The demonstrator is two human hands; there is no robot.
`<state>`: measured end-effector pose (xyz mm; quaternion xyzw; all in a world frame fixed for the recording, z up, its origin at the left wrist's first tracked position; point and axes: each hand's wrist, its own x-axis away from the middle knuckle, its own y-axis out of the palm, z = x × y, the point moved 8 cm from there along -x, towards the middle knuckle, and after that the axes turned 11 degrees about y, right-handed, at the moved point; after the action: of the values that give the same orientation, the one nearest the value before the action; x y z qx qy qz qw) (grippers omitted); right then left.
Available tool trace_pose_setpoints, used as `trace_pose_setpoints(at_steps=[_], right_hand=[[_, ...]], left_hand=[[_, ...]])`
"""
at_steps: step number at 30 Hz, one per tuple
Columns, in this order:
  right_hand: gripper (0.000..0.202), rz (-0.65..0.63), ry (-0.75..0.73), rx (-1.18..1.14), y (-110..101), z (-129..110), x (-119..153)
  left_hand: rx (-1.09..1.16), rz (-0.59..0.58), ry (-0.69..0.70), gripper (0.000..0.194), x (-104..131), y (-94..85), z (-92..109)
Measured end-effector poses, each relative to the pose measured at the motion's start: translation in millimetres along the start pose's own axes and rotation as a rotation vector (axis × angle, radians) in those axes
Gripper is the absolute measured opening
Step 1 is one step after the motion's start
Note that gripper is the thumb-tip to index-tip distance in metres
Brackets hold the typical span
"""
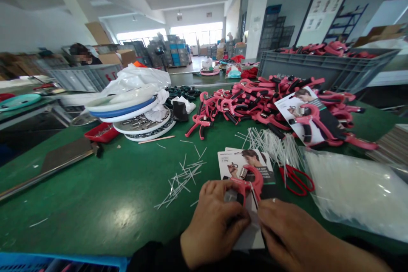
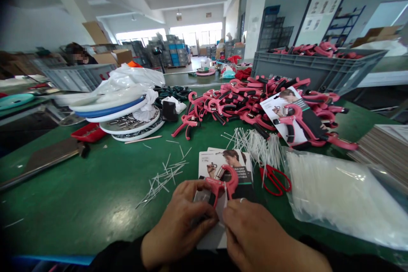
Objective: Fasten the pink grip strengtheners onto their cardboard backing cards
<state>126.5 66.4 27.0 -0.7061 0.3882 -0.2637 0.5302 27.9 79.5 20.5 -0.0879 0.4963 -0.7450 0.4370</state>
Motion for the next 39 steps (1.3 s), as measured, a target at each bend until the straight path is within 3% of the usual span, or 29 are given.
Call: trace_pose_setpoints(at_steps=[4, 7, 11, 16, 22, 31, 35, 39], right_hand=[[0.023, 0.182, -0.154, 0.31, 4.3, -11.2, 6.3], [0.02, 0.232, -0.195, 0.438, 6.3, -14.6, 6.6], [0.021, 0.179, -0.228, 0.472, 7.0, -15.5, 7.0], [0.018, 0.156, -0.172, 0.43, 0.7, -11.8, 8.2], [0.015, 0.241, -0.123, 0.443, 3.3, -15.2, 5.1], [0.012, 0.198, -0.367, 0.491, 30.6, -19.7, 12.5], [0.01, 0.139, -0.354, 0.525, 37.7, -13.5, 15.5], [0.012, 0.123, -0.269, 0.48, 27.3, -7.5, 13.1]], left_hand=[[-0.15, -0.128, 0.021, 0.011, -5.4, -11.4, 9.8], [-0.21, -0.164, 0.01, 0.011, -9.7, -13.7, 13.5], [-0.077, -0.191, -0.052, 0.011, -8.8, -4.2, 3.7], [0.028, -0.075, -0.144, 0.008, -5.0, 1.0, -10.3], [0.16, -0.02, -0.123, 0.009, -3.3, 5.7, -11.5], [-0.029, -0.049, -0.169, 0.015, -5.6, 7.8, -2.8], [0.028, -0.048, -0.107, 0.021, -5.5, 9.0, -2.7], [0.111, -0.099, -0.045, 0.028, -4.3, 7.5, -4.6]])
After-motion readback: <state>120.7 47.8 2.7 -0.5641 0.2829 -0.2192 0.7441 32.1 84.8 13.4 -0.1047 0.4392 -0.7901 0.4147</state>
